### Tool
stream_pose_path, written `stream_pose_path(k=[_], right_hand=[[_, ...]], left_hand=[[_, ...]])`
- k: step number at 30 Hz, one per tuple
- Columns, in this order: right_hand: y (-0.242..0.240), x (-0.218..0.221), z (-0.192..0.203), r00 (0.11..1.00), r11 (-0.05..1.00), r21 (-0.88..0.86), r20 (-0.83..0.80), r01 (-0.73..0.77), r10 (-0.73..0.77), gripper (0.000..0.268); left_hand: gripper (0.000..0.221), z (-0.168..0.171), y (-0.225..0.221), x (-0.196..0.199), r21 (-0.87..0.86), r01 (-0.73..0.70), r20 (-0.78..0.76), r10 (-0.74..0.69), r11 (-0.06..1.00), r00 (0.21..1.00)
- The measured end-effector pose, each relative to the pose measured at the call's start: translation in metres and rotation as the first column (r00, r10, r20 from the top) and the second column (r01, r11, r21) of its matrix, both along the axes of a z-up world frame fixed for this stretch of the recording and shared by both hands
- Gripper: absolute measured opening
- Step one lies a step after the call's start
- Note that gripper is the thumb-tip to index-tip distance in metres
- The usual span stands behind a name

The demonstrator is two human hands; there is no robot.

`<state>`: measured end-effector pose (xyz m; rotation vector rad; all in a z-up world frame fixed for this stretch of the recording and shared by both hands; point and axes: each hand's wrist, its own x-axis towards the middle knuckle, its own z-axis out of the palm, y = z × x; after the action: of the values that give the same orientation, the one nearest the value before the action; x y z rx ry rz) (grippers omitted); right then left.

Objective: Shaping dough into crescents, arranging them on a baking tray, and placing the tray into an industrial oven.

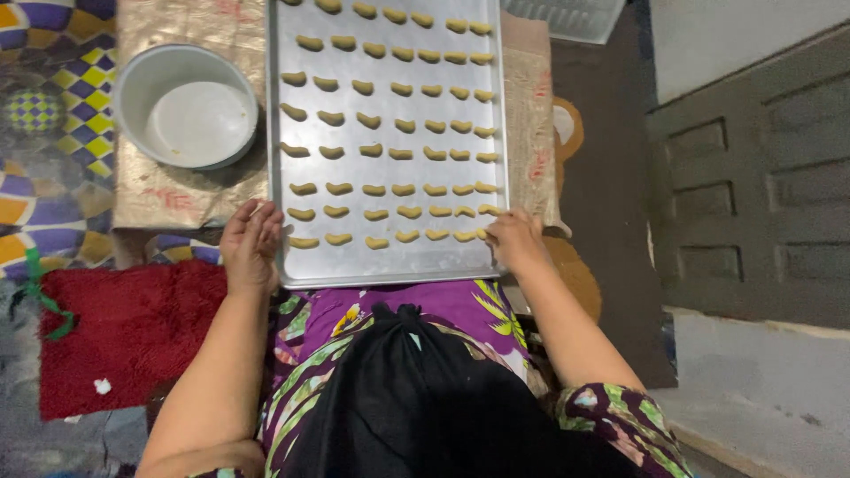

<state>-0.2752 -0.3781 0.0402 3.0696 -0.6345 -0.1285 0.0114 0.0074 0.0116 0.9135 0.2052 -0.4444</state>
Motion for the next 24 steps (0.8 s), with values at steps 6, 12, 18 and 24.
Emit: stream_pose_path(k=[6,12,18,24], right_hand=[[-0.008,-0.005,-0.024,1.0,0.997,-0.072,0.024,-0.002,0.004,0.008],[-0.032,-0.009,-0.029,0.949,0.959,0.139,0.166,0.248,-0.269,0.044],[-0.043,-0.005,-0.073,0.696,0.664,0.466,0.134,0.584,-0.706,0.039],[-0.055,0.002,-0.094,0.641,0.602,0.602,0.186,0.525,-0.744,0.037]], left_hand=[[0.038,0.0,-0.004,-0.001,-0.003,-0.03,-0.029,0.03,1.0,0.999],[0.03,0.003,-0.003,0.002,0.045,-0.089,-0.094,0.093,0.995,0.991],[0.048,-0.02,0.013,0.02,0.769,0.047,0.178,-0.284,0.638,0.942],[0.04,-0.058,-0.003,0.023,0.846,0.186,0.048,-0.418,0.5,0.907]])
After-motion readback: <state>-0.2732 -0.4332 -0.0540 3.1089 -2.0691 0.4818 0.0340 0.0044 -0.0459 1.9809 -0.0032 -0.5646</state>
